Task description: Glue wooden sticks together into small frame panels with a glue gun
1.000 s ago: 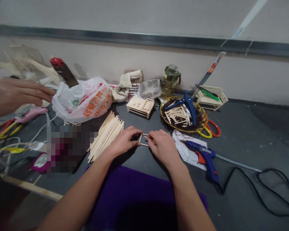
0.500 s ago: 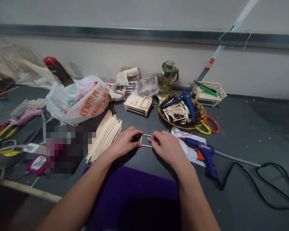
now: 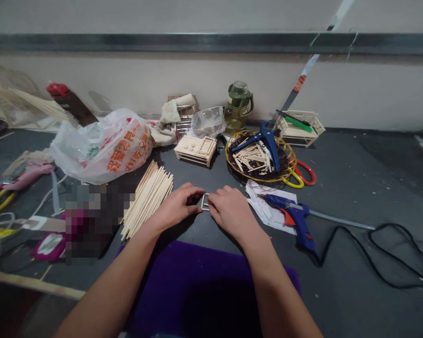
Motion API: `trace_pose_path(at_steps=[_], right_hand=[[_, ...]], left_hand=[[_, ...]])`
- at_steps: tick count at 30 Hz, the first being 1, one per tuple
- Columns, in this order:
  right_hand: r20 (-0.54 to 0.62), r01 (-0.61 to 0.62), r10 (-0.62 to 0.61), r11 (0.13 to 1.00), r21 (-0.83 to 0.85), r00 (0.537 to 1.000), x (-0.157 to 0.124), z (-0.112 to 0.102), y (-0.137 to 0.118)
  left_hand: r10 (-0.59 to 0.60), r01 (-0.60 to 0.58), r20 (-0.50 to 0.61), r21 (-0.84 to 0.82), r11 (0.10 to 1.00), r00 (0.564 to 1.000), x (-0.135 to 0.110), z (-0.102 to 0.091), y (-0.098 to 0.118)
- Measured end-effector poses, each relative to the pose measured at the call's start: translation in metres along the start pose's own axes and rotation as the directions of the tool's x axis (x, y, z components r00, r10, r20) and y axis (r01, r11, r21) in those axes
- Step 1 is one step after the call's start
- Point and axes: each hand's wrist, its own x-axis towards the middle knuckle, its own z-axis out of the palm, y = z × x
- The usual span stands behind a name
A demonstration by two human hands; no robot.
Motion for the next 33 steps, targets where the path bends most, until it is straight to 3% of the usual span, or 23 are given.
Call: trace_pose_path(at_steps=[12,33], right_hand=[[-0.021,0.008,-0.009,0.999,-0.032,1.0,0.0004,-0.0008,0.0007],[-0.011,0.027,-0.026,0.996,0.088,1.0,0.0,0.0017,0.0053]], left_hand=[[-0.013,0.013,0.002,-0.001,1.0,1.0,0.0013,0.0015,0.0021],[-0.022,0.022,-0.001,-0.003,1.0,1.0,0.0026,0.003,0.001]])
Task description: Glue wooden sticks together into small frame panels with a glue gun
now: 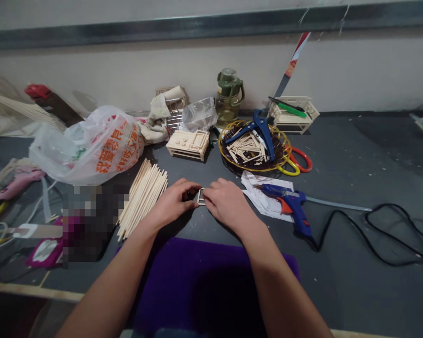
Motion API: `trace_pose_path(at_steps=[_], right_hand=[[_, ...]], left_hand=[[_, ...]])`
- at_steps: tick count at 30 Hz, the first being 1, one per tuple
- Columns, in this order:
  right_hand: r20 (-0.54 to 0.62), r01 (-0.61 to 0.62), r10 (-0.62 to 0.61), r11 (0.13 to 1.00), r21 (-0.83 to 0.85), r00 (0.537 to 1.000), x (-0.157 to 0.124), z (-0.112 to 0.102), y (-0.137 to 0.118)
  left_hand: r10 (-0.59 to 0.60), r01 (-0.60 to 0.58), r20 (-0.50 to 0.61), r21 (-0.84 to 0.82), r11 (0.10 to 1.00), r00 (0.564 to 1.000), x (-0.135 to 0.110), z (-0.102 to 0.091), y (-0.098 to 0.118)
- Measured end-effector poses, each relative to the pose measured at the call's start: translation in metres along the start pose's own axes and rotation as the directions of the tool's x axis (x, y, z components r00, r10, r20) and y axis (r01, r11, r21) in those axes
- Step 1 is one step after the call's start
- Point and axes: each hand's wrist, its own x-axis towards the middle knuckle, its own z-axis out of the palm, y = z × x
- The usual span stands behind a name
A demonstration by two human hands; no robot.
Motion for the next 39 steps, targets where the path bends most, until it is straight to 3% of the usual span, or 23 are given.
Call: trace_pose_path(at_steps=[28,39], right_hand=[[0.026,-0.016,0.016,1.0,-0.013,1.0,-0.003,-0.005,-0.001],[-0.029,-0.051,0.052,0.998,0.043,0.998,-0.028,-0.01,-0.009]], left_hand=[[0.037,-0.037,0.012,-0.019,0.999,0.999,-0.001,0.0,-0.001],[0.055,-0.054,0.04,-0.021,0.998,0.998,-0.019,0.003,0.009]])
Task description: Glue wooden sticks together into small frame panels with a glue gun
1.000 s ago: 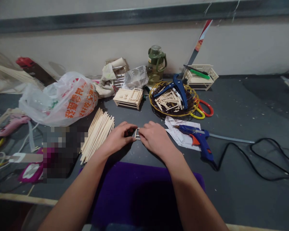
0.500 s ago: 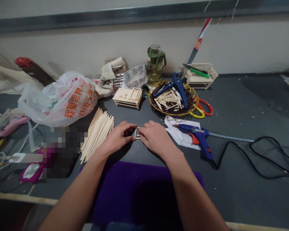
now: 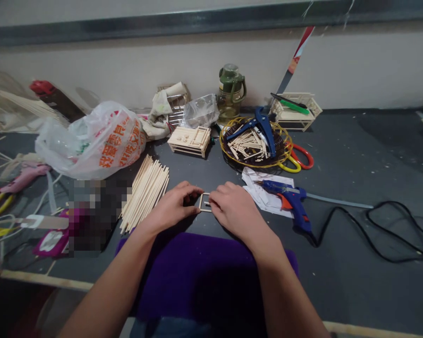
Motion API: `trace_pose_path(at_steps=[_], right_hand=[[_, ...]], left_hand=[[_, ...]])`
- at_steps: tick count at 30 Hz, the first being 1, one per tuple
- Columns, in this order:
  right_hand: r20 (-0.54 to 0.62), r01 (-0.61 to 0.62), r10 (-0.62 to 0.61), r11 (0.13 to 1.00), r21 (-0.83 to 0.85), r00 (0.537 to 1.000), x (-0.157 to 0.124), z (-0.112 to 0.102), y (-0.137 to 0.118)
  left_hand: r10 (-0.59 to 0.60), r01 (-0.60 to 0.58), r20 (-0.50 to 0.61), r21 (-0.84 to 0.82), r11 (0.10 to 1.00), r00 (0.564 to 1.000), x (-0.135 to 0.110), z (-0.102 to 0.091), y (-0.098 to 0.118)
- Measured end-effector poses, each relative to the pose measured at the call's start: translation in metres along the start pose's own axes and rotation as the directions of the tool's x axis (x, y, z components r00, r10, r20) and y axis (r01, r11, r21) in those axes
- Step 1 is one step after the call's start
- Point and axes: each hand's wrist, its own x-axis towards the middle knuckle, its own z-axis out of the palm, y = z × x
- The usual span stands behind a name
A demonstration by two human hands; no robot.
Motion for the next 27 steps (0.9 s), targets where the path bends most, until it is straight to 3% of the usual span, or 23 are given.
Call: trace_pose_path(at_steps=[11,16,21,27], right_hand=[[-0.035,0.011,-0.008,0.997,0.078,0.999,-0.008,0.002,-0.008],[-0.131,-0.086,0.117,0.971,0.221,0.984,-0.014,-0.011,0.003],[-0.288,-0.159,0.252,0.937,0.311,0.924,-0.021,-0.023,0.017],[-0.314,-0.154,0.269,0.926,0.346,0.91,-0.021,-0.022,0.018]], left_hand=[[0.03,-0.03,-0.034,0.001,1.0,0.999,-0.01,0.007,0.002],[0.028,-0.029,-0.009,-0.05,0.998,1.0,-0.01,0.004,-0.001],[-0.002,0.003,0.006,-0.121,0.993,1.0,-0.008,0.003,-0.005],[-0.007,0.006,-0.034,-0.024,1.0,0.999,-0.006,0.008,-0.004]])
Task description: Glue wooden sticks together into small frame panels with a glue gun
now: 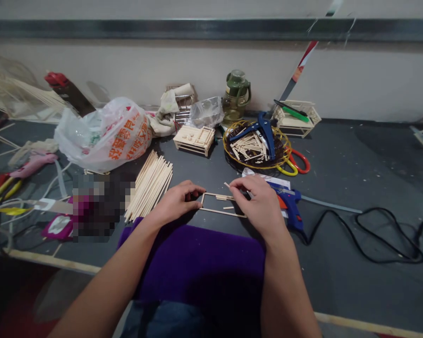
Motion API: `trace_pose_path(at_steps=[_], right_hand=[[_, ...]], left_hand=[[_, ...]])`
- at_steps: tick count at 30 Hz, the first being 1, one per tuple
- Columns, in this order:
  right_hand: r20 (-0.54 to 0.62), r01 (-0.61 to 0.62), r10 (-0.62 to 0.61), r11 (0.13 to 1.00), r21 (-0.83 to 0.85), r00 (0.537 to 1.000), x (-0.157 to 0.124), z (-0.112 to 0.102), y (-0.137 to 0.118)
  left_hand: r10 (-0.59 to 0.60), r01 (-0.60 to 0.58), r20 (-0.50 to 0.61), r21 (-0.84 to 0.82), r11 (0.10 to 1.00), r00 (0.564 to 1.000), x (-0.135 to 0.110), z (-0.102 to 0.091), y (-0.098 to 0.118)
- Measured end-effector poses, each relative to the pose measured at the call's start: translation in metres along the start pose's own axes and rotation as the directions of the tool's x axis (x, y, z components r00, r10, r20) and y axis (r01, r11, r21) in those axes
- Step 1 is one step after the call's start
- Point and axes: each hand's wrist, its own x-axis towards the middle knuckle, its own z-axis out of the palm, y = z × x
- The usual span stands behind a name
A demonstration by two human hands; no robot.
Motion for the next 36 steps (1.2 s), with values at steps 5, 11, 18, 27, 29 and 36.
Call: trace_pose_path(at_steps=[5,11,18,27,29,36], right_hand=[[0.041,0.014,-0.015,1.0,0.015,0.999,0.0,0.003,-0.005],[0.134,-0.101,0.093,0.993,0.058,0.987,-0.005,0.003,-0.007],[0.007,-0.336,0.342,0.919,0.205,0.94,-0.02,-0.011,-0.003],[0.087,-0.386,0.377,0.901,0.199,0.922,-0.024,-0.009,0.004],[0.12,-0.388,0.37,0.9,0.201,0.921,-0.023,-0.008,0.005],[0.141,-0.407,0.386,0.893,0.19,0.912,-0.022,-0.006,0.005]], left_hand=[[0.012,-0.012,0.001,0.006,1.0,1.0,-0.001,-0.002,0.003],[-0.007,0.007,0.007,-0.038,0.999,1.0,-0.001,-0.004,0.002],[-0.004,0.004,0.001,-0.045,0.999,1.0,-0.002,-0.002,-0.001],[-0.016,0.016,0.011,-0.022,1.0,1.0,-0.002,-0.003,0.001],[-0.008,0.008,0.012,-0.015,1.0,1.0,-0.001,-0.002,0.001],[0.029,-0.029,0.005,0.022,0.999,1.0,-0.003,-0.003,0.004]])
